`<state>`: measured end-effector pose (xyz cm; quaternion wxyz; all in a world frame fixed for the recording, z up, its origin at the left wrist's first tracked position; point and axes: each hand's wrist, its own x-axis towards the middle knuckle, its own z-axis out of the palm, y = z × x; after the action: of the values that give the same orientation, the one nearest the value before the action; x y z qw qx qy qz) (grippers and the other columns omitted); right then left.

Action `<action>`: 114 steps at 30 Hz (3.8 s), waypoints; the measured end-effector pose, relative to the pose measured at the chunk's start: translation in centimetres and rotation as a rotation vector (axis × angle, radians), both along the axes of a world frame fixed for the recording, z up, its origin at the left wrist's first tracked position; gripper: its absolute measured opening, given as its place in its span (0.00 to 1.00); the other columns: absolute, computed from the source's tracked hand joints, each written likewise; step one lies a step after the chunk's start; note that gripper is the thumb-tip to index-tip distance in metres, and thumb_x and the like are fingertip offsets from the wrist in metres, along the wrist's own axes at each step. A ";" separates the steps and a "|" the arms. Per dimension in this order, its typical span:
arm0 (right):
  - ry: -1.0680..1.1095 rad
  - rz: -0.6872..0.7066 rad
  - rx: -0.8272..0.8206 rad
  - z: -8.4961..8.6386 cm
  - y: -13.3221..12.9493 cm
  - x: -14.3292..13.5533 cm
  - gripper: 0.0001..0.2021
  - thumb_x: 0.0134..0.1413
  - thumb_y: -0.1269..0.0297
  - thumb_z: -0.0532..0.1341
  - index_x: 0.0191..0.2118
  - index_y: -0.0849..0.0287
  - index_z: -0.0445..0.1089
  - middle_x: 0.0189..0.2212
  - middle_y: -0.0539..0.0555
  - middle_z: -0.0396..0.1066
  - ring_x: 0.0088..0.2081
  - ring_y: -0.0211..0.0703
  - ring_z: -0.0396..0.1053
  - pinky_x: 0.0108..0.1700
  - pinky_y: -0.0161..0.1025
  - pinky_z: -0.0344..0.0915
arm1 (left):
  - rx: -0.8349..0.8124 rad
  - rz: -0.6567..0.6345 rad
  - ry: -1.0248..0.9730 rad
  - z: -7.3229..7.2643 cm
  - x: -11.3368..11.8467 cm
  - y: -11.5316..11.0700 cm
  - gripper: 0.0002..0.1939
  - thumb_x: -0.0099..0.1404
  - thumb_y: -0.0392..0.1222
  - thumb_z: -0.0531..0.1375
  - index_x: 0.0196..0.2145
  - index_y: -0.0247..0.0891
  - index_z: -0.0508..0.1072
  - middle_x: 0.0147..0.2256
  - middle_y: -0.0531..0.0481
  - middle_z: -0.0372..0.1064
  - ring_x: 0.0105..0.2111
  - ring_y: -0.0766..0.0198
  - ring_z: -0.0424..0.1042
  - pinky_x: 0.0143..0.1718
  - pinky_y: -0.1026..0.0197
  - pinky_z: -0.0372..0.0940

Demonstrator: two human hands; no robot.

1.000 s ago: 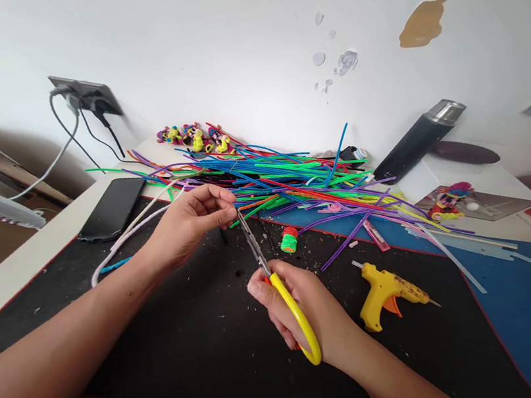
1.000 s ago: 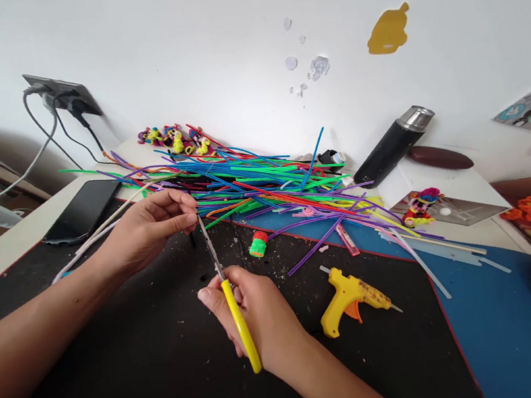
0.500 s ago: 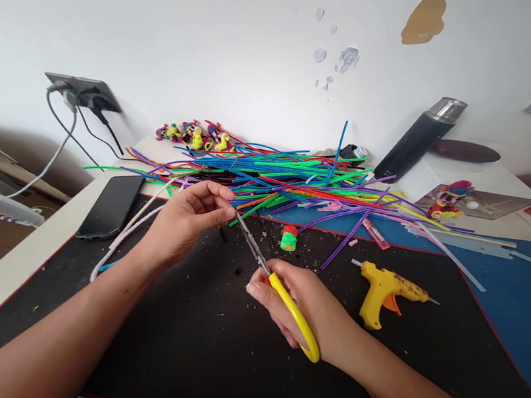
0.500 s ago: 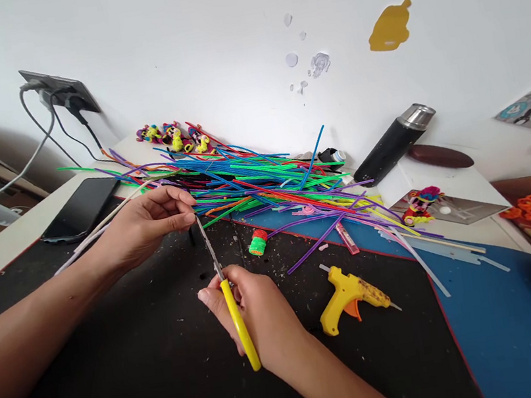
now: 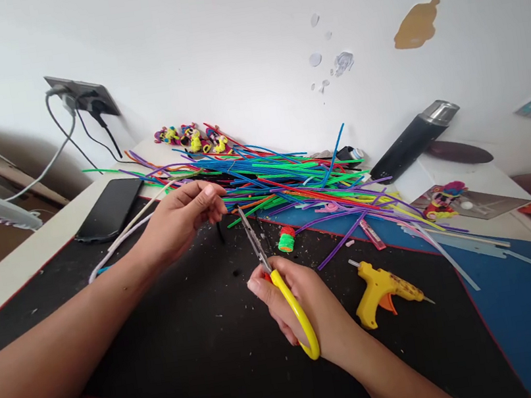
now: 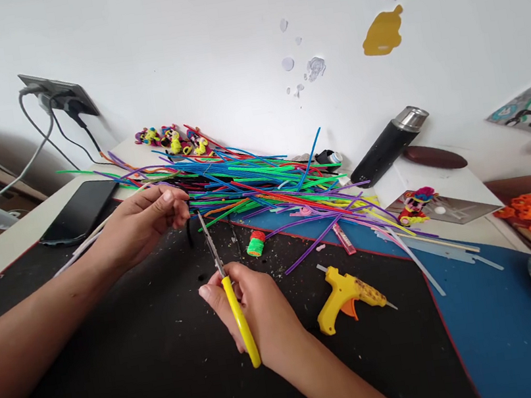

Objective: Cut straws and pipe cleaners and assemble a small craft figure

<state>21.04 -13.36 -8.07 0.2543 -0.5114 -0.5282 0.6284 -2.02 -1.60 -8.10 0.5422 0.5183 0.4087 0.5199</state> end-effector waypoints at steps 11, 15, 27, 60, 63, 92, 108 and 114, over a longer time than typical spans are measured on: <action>0.151 -0.216 0.140 1.2 1.5 2.0 0.28 0.65 0.30 0.65 0.43 0.53 0.68 0.14 0.37 0.59 0.12 0.34 0.56 0.16 0.31 0.55 | 0.341 -0.171 0.691 0.1 2.1 0.0 0.14 0.71 0.56 0.66 0.40 0.44 0.84 0.39 0.47 0.84 0.39 0.53 0.80 0.43 0.56 0.70; 0.184 -0.264 0.185 1.2 2.0 2.7 0.28 0.66 0.31 0.65 0.46 0.54 0.69 0.15 0.37 0.60 0.12 0.34 0.57 0.16 0.31 0.57 | 0.479 -0.368 0.858 0.0 4.6 0.0 0.12 0.74 0.49 0.61 0.41 0.46 0.84 0.42 0.45 0.84 0.42 0.51 0.81 0.45 0.55 0.70; 0.332 -0.279 0.200 2.1 1.8 2.1 0.27 0.62 0.33 0.68 0.42 0.52 0.66 0.14 0.36 0.60 0.12 0.34 0.57 0.16 0.30 0.56 | 0.633 -0.471 0.986 0.0 8.6 2.1 0.12 0.72 0.42 0.60 0.45 0.42 0.84 0.47 0.42 0.84 0.47 0.49 0.80 0.50 0.52 0.72; 0.467 -0.273 0.221 3.0 1.3 2.6 0.24 0.64 0.36 0.69 0.44 0.53 0.68 0.15 0.36 0.61 0.12 0.33 0.56 0.17 0.30 0.56 | 0.337 -0.381 0.397 1.4 19.1 6.0 0.19 0.70 0.58 0.66 0.39 0.43 0.65 0.29 0.50 0.77 0.27 0.60 0.77 0.30 0.59 0.71; 0.461 -0.266 0.199 3.2 1.2 2.4 0.26 0.62 0.34 0.70 0.43 0.52 0.67 0.14 0.36 0.60 0.12 0.33 0.55 0.16 0.30 0.55 | 0.096 -0.290 0.169 2.2 14.1 5.4 0.23 0.59 0.54 0.78 0.39 0.40 0.72 0.34 0.47 0.81 0.31 0.60 0.79 0.33 0.60 0.73; 0.151 -0.178 0.097 0.4 0.5 0.1 0.34 0.61 0.23 0.62 0.43 0.54 0.67 0.13 0.37 0.57 0.12 0.33 0.54 0.16 0.30 0.54 | 0.074 -0.076 0.564 0.3 3.1 0.3 0.35 0.67 0.78 0.59 0.26 0.44 0.59 0.24 0.59 0.50 0.25 0.66 0.50 0.26 0.60 0.48; 0.121 -0.190 0.089 0.8 0.8 0.3 0.34 0.60 0.23 0.63 0.43 0.53 0.67 0.15 0.37 0.58 0.13 0.33 0.55 0.17 0.31 0.54 | 0.170 -0.175 0.761 0.8 4.1 1.6 0.27 0.67 0.67 0.58 0.25 0.41 0.67 0.24 0.57 0.52 0.26 0.65 0.51 0.27 0.60 0.48; 0.072 -0.190 0.072 0.7 0.7 0.0 0.31 0.61 0.26 0.64 0.42 0.53 0.67 0.16 0.37 0.58 0.13 0.32 0.54 0.17 0.30 0.53 | 0.175 -0.145 0.768 1.5 3.3 1.8 0.26 0.66 0.66 0.59 0.24 0.42 0.64 0.23 0.57 0.52 0.25 0.65 0.50 0.26 0.61 0.47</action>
<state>21.09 -12.63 -7.42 0.3499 -0.5268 -0.4898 0.6001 1.25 0.21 -6.58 0.3389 0.7468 0.4981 0.2816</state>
